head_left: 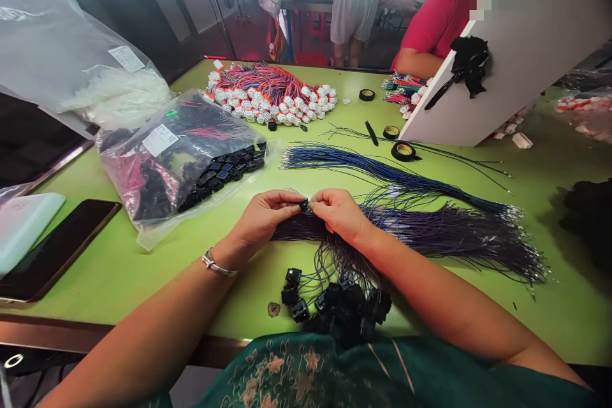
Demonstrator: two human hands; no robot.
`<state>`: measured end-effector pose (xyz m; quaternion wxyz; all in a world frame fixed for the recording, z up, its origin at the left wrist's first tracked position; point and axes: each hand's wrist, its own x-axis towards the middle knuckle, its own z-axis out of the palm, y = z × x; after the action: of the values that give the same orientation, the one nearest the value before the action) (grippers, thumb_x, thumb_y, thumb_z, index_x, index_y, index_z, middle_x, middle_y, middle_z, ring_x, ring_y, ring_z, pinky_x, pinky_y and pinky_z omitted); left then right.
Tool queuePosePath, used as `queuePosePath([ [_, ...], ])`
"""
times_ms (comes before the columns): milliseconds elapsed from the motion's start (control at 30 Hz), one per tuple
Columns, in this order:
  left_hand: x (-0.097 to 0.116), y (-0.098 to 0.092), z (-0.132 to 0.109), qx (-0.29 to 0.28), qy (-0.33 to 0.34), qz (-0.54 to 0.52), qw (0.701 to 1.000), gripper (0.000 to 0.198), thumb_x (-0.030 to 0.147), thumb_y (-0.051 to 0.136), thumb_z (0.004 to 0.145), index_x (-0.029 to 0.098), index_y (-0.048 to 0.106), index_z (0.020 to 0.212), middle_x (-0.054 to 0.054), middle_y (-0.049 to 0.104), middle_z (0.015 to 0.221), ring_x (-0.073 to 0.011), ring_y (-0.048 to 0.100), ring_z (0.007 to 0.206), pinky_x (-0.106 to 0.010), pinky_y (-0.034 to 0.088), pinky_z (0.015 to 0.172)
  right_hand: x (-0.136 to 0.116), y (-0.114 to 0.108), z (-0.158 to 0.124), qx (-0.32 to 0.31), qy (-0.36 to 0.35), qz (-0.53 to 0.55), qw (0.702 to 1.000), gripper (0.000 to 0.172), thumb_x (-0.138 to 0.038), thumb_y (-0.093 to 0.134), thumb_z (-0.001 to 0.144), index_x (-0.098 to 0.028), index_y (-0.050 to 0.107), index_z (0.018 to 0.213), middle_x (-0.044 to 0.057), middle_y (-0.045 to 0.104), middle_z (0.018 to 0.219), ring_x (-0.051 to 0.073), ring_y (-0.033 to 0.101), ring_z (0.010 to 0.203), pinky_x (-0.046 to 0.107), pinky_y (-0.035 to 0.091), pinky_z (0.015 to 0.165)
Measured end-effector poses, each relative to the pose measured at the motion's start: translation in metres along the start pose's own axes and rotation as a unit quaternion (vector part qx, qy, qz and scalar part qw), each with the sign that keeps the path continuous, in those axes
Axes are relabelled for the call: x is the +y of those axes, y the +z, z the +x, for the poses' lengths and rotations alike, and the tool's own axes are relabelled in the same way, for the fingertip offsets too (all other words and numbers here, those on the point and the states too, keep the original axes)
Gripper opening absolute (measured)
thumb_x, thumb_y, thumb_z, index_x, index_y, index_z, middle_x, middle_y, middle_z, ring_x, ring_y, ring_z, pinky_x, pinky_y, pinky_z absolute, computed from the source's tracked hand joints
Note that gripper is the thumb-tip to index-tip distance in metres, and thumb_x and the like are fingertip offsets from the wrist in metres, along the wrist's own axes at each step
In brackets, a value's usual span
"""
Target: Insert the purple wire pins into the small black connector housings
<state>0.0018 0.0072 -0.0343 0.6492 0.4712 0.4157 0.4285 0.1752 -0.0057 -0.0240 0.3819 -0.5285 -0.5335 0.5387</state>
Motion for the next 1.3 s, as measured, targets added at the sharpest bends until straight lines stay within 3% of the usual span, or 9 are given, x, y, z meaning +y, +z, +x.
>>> queuePosePath([
  [133,0.017,-0.001,-0.007,-0.04,0.044,0.034,0.998,0.016,0.021,0.079,0.065,0.019,0.077,0.081,-0.007,0.073,0.088,-0.0184,0.065,0.082,-0.03,0.051,0.078,-0.017,-0.019,-0.001,-0.054,-0.038,-0.044,0.997,0.018,-0.032,0.062,0.072,-0.014,0.062,0.072,-0.006,0.05,0.054,0.004,0.034,0.043,0.02,0.028,0.043],
  [267,0.034,0.014,-0.03,-0.19,0.101,0.089,0.972,0.009,0.02,0.075,0.071,0.023,0.078,0.079,-0.009,0.072,0.09,-0.0213,0.066,0.084,-0.033,0.053,0.076,-0.034,-0.043,0.004,-0.006,-0.089,-0.121,0.989,0.027,-0.036,0.056,0.081,-0.014,0.066,0.091,0.001,0.065,0.066,0.007,0.042,0.048,0.023,0.033,0.05],
  [533,0.031,0.059,-0.069,-0.55,0.156,0.127,0.81,0.036,0.018,0.066,0.078,0.03,0.072,0.111,-0.006,0.064,0.127,-0.0241,0.061,0.115,-0.029,0.046,0.099,-0.011,-0.029,0.025,0.0,-0.114,-0.47,0.875,0.012,-0.027,0.061,0.08,-0.019,0.07,0.082,0.005,0.068,0.09,0.017,0.058,0.084,0.028,0.04,0.073],
  [633,0.041,0.04,-0.057,-0.459,0.165,0.159,0.859,0.026,0.019,0.064,0.08,0.027,0.076,0.101,-0.007,0.072,0.112,-0.0228,0.068,0.098,-0.029,0.051,0.087,-0.005,-0.016,0.026,0.0,-0.117,-0.501,0.857,0.015,-0.029,0.057,0.083,-0.02,0.069,0.088,0.005,0.066,0.093,0.017,0.058,0.084,0.027,0.039,0.071],
  [733,0.051,-0.005,-0.03,-0.11,0.198,0.267,0.937,0.016,0.02,0.065,0.077,0.023,0.078,0.085,-0.006,0.075,0.08,-0.0211,0.067,0.075,-0.031,0.05,0.075,-0.007,-0.004,0.027,-0.009,-0.117,-0.534,0.838,0.016,-0.027,0.054,0.084,-0.021,0.068,0.086,0.006,0.065,0.093,0.018,0.058,0.083,0.028,0.036,0.066],
  [800,0.054,-0.043,-0.008,0.159,0.209,0.327,0.908,0.011,0.022,0.066,0.074,0.02,0.077,0.078,-0.005,0.073,0.074,-0.0224,0.065,0.075,-0.033,0.048,0.076,-0.012,0.003,0.03,-0.021,-0.111,-0.562,0.82,0.018,-0.023,0.051,0.084,-0.02,0.068,0.083,0.008,0.065,0.091,0.019,0.058,0.08,0.029,0.034,0.062],
  [867,0.051,-0.077,0.012,0.293,0.183,0.399,0.849,0.015,0.022,0.062,0.075,0.018,0.077,0.078,-0.007,0.073,0.076,-0.0247,0.065,0.078,-0.035,0.046,0.079,-0.018,0.006,0.034,-0.036,-0.099,-0.578,0.809,0.018,-0.021,0.051,0.082,-0.018,0.069,0.08,0.01,0.067,0.087,0.019,0.058,0.075,0.03,0.032,0.06],
  [1000,0.034,-0.106,0.037,0.263,0.202,0.493,0.804,0.026,0.02,0.054,0.081,0.012,0.075,0.095,-0.015,0.072,0.1,-0.0295,0.062,0.099,-0.041,0.042,0.093,-0.024,0.0,0.038,-0.026,-0.098,-0.528,0.843,0.015,-0.023,0.054,0.079,-0.018,0.068,0.075,0.007,0.069,0.078,0.018,0.057,0.071,0.028,0.033,0.061],
  [1300,0.008,-0.088,0.052,0.141,0.263,0.684,0.665,0.029,0.019,0.052,0.084,0.011,0.069,0.106,-0.019,0.062,0.123,-0.032,0.047,0.124,-0.046,0.035,0.104,-0.025,0.008,0.031,-0.062,-0.12,-0.474,0.87,0.014,-0.02,0.057,0.075,-0.018,0.071,0.074,0.002,0.069,0.072,0.013,0.055,0.064,0.025,0.034,0.059],
])
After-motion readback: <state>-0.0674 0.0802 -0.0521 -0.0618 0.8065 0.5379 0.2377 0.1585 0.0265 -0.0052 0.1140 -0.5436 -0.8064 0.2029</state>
